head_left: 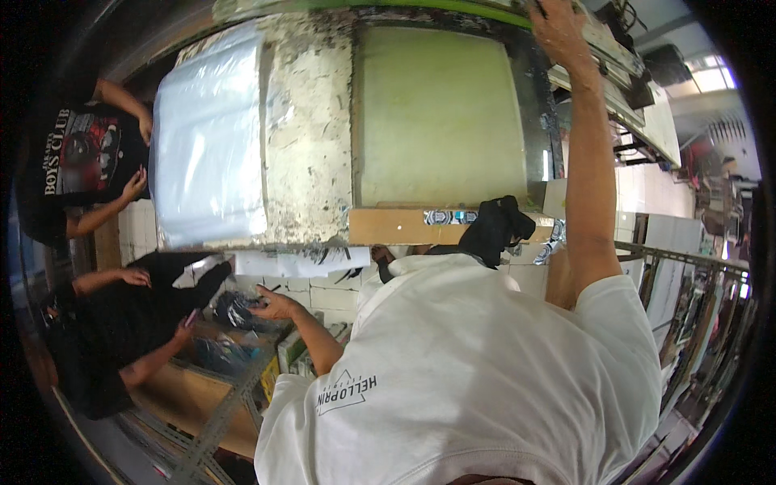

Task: The person performs screen printing by placing a sheet of paper on a table, lowering a screen frame over it, applying green ink across the mesh using a wooden squeegee, and lifting the frame.

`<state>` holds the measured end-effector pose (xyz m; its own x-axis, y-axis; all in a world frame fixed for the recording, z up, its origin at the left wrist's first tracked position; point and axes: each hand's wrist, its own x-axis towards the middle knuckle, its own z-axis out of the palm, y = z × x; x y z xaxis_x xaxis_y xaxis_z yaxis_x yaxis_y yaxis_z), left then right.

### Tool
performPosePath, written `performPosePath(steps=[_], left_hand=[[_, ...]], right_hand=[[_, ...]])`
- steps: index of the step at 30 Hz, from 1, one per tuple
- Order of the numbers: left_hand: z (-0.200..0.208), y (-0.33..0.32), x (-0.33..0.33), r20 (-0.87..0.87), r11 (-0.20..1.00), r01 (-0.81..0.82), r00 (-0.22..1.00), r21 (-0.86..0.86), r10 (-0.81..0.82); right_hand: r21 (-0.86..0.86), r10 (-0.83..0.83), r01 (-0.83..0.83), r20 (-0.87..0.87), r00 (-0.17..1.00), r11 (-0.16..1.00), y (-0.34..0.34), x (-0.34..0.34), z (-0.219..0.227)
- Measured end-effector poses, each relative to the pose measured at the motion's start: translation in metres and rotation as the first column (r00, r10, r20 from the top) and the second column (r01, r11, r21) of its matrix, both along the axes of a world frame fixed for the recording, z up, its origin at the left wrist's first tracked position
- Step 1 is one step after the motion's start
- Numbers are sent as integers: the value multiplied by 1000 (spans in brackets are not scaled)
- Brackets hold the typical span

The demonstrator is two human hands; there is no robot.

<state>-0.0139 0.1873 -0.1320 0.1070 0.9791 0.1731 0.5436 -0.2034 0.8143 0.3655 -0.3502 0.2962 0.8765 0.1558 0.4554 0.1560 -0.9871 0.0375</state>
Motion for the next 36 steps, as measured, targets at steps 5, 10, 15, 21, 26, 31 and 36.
performPosePath(steps=[5, 10, 15, 21, 26, 31, 36], left_hand=[[149, -154, 192, 193, 647, 723, 617, 244, -763], [153, -328, 330, -393, -166, 950, -50, 266, -918], [119, -375, 349, -656, -332, 937, -183, 109, -732], [161, -274, 212, -508, -359, 929, -351, -87, -787], [172, -234, 177, -217, 27, 977, 74, 212, -973], [164, -304, 282, -356, -242, 913, -117, 330, -927], [177, -323, 291, -486, -442, 894, -418, -71, -768]], right_hand=[[87, 85, -92, 85, 993, 992, 0, -7, -4], [113, 106, -117, 98, 990, 987, -5, -2, 0], [188, 128, -143, 92, 988, 972, -3, 1, 7], [136, 37, -52, 111, 993, 989, -4, -20, -7], [91, 123, -141, 185, 975, 986, -1, -30, -12], [156, 92, -115, 151, 984, 981, 2, -19, -14], [140, 93, -111, 129, 987, 984, -5, -13, -12]])
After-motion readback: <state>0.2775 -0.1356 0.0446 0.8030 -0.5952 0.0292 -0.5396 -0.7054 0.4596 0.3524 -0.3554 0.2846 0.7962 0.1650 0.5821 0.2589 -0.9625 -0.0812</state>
